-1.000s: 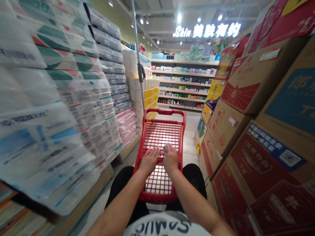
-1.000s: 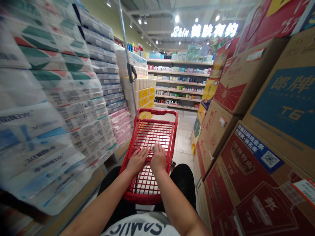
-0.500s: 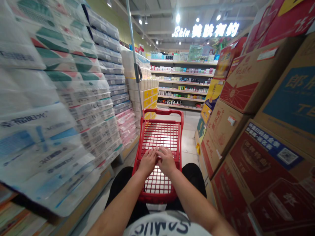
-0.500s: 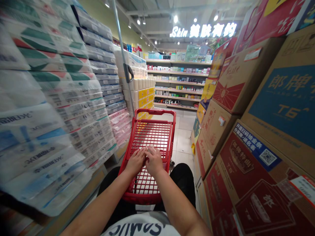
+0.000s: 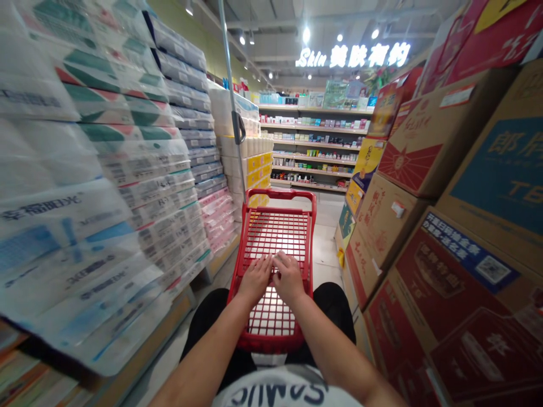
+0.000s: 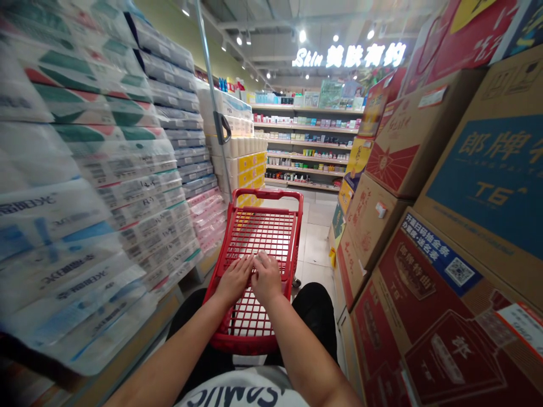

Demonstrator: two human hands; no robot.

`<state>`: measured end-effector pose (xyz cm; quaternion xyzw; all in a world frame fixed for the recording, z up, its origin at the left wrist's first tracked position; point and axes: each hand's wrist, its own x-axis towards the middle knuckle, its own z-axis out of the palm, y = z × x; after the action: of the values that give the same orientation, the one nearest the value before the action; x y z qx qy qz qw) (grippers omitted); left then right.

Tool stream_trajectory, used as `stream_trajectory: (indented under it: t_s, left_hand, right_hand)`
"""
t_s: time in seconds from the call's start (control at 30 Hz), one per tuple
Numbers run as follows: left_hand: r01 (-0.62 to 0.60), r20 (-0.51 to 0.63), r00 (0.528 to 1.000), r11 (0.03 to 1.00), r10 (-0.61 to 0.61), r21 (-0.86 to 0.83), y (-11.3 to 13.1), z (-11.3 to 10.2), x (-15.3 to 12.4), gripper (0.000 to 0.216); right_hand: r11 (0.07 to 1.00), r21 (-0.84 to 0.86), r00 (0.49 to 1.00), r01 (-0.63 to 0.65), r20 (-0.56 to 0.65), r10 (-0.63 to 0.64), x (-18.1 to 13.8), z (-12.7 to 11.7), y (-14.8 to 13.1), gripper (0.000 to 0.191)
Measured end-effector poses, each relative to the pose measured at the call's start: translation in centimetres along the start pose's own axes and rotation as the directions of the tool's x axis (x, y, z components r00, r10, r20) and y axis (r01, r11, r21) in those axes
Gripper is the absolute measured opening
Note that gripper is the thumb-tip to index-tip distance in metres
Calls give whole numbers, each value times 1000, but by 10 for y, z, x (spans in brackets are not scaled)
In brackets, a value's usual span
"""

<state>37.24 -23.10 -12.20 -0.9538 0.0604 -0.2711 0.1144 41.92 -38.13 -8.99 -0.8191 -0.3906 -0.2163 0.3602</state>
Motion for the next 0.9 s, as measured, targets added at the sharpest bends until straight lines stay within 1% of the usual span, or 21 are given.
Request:
stream_trajectory:
  t_s: [0.1, 0.13, 0.17, 0.23, 0.27, 0.3, 0.33, 0.4, 0.43, 0.47, 0.5, 0.6, 0.63, 0.7, 0.8, 0.9]
  left_hand:
    - [-16, -19, 1000, 1000, 16, -1, 0, 2, 0, 49]
    - [-20, -25, 999, 1000, 20, 0, 0, 3, 0, 49]
    - [-22, -30, 999, 1000, 22, 2, 0, 3, 0, 49]
    - [-21, -36, 999, 1000, 22, 11, 0, 4, 0, 49]
    - [-20, -39, 999, 1000, 21, 16, 0, 5, 0, 49]
    - [-20, -41, 999, 1000, 21, 19, 0, 5, 0, 48]
    - [-23, -43, 999, 1000, 23, 20, 0, 4, 0, 48]
    - [-28, -44, 999, 999, 29, 18, 0, 4, 0, 48]
    - [-29, -44, 999, 999, 30, 17, 0, 4, -1, 48]
    - [-28, -42, 999, 999, 29, 17, 0, 4, -1, 48]
    - [-25, -40, 999, 1000, 26, 17, 0, 4, -1, 48]
    - [-20, -31, 999, 1000, 21, 17, -1, 4, -1, 49]
    - [-21, -27, 999, 1000, 22, 16, -1, 4, -1, 50]
    - [-24, -24, 999, 1000, 24, 17, 0, 3, 0, 49]
    - [-23, -31, 999, 999, 24, 27, 0, -1, 0, 47]
    - [-23, -43, 999, 999, 24, 36, 1, -4, 0, 49]
  right_hand:
    - [988, -68, 989, -139, -54, 136, 0, -4, -4, 49]
    - [985, -82, 988, -151, -49, 148, 0, -5, -4, 50]
    - [987, -87, 991, -134, -30, 132, 0, -5, -4, 51]
    - [996, -68, 998, -54, 15, 55, 0, -5, -3, 51]
    - [998, -58, 999, -28, 14, 29, 0, -5, -2, 51]
    - [998, -56, 999, -31, -12, 31, 0, -4, 0, 51]
    - [996, -61, 997, -62, -57, 58, 0, -2, 1, 51]
    - [985, -83, 978, -154, -158, 139, 0, 0, 3, 50]
    - [978, -94, 969, -185, -184, 165, 0, 1, 3, 49]
    - [977, -101, 970, -186, -179, 166, 0, 2, 4, 48]
    - [982, -99, 979, -158, -149, 143, 1, 2, 4, 47]
    - [999, -43, 999, -20, -36, 19, 1, 1, 3, 47]
    - [1000, -18, 1000, 7, -27, -8, 1, 0, 3, 47]
    - [1000, 12, 998, 12, -54, -11, 1, 1, 4, 47]
    - [999, 10, 991, -51, -126, 52, 2, 3, 7, 48]
    - [984, -24, 962, -177, -214, 168, 4, 3, 12, 51]
